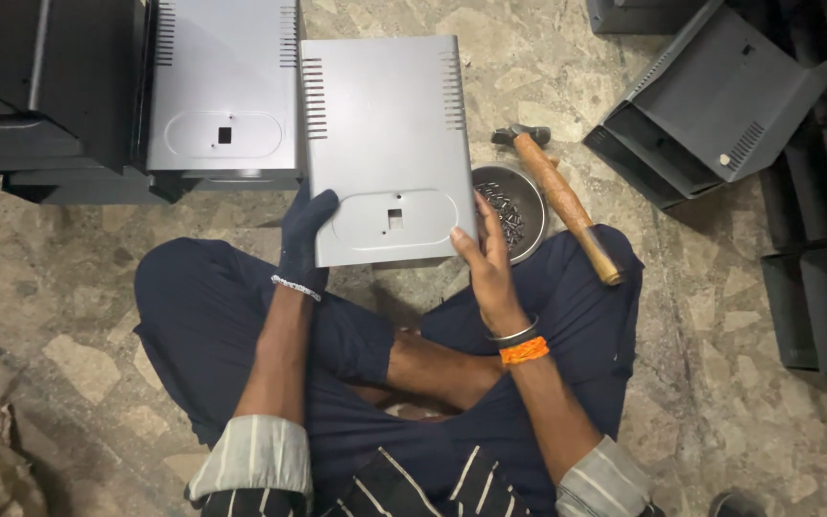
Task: The person sits on the floor and hammers rivets from a metal bowl into sheet-metal enclosure panels. They place a panel on a small metal block, position rivets, hammer them in, then set the finished panel onto a stack and pick up the next panel, repeating the cycle.
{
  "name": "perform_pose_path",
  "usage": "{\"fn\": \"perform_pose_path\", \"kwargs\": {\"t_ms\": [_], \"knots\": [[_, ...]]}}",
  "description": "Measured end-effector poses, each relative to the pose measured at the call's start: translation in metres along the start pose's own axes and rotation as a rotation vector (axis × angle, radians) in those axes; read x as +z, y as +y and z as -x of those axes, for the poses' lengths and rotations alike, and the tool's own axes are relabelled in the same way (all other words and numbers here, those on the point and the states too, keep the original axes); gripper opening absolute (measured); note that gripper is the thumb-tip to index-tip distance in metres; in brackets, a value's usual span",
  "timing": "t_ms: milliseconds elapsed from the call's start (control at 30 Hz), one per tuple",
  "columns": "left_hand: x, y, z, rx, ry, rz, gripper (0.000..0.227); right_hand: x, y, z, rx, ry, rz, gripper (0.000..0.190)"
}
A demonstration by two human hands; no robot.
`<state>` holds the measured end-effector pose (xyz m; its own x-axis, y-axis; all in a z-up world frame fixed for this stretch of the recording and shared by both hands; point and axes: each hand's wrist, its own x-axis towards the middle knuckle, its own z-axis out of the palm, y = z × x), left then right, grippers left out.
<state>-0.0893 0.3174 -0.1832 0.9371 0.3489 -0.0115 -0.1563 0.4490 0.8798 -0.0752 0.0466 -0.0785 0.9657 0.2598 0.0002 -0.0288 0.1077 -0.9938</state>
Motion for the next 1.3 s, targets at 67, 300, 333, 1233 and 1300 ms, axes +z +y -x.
{"fn": "perform_pose_path", "kwargs": {"t_ms": [67, 300, 333, 1233, 1300], "knots": [[-0.03, -0.039, -0.011, 0.134, -0.027, -0.173, 0.046, 0.0, 0.001, 0.002, 0.004, 0.011, 0.007, 0.068], [0.028, 0.032, 0.006, -0.209, 0.08, 0.217, 0.058, -0.001, 0.006, 0.003, -0.068, 0.027, 0.073, 0.063], [0.028, 0.033, 0.007, -0.207, 0.08, 0.217, 0.058, 0.0, 0.004, 0.004, -0.069, 0.026, 0.072, 0.063], [0.038, 0.042, 0.013, -0.139, 0.072, 0.138, 0.054, -0.16, 0.033, -0.144, 0.245, 0.248, 1.363, 0.048], [0.039, 0.05, 0.015, -0.146, 0.071, 0.111, 0.055, -0.162, 0.025, -0.147, 0.235, 0.278, 1.217, 0.052]]}}
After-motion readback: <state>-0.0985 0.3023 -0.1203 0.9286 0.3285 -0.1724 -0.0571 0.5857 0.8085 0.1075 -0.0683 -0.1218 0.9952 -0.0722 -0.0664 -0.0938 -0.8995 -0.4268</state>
